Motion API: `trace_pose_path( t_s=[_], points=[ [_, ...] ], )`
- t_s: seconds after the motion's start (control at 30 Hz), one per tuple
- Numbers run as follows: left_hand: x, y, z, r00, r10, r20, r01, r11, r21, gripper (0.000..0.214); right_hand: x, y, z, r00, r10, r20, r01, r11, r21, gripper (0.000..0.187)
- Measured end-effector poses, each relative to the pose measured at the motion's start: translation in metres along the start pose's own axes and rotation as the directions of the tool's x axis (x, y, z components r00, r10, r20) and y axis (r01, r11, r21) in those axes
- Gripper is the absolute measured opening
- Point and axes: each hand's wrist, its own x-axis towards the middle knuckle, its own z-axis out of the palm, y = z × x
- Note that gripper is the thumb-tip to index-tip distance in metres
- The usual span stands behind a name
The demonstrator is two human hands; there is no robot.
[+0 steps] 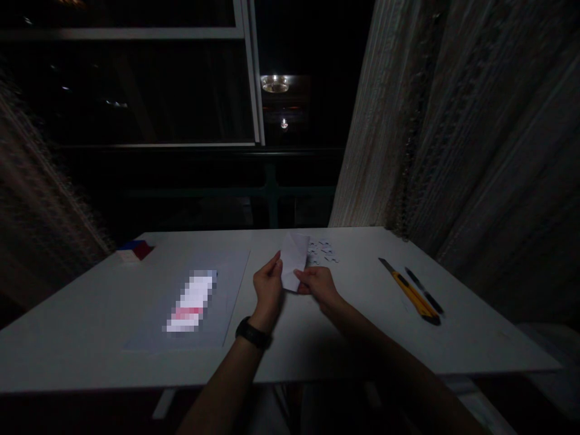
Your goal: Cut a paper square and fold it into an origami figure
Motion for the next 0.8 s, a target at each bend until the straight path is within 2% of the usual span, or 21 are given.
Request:
trace_pose_path(
  t_s=[0.17,0.3,0.43,0.63,0.8],
  points=[
    [0.0002,-0.0005,-0.0007,1.0,0.031,0.0,-0.031,0.999,0.039,0.034,-0.0026,-0.0008,0.002,1.0,-0.001,0.02,0.002,0.999,-0.037,0.027],
    [0.0,0.0009,-0.0003,1.0,0.024,0.004,-0.024,0.999,0.036,0.033,-0.0031,-0.0014,0.0027,1.0,-0.013,-0.01,0.013,0.998,-0.054,0.027],
    [-0.0005,0.0025,0.0007,1.0,0.016,-0.019,-0.016,1.0,0.026,0.033,-0.0034,-0.0008,0.0019,0.999,-0.032,0.01,0.033,0.998,-0.05,0.026],
    [0.0022,-0.0018,-0.002,1.0,0.004,-0.006,-0.004,0.999,0.035,0.035,-0.0051,-0.0032,0.0034,0.996,0.076,0.055,-0.068,0.989,-0.135,0.027],
    [0.0041,-0.0043,-0.0048,1.0,0.02,-0.024,-0.017,0.996,0.087,0.035,-0.0079,-0.0054,0.0045,0.992,0.091,0.082,-0.076,0.982,-0.171,0.023]
  ],
)
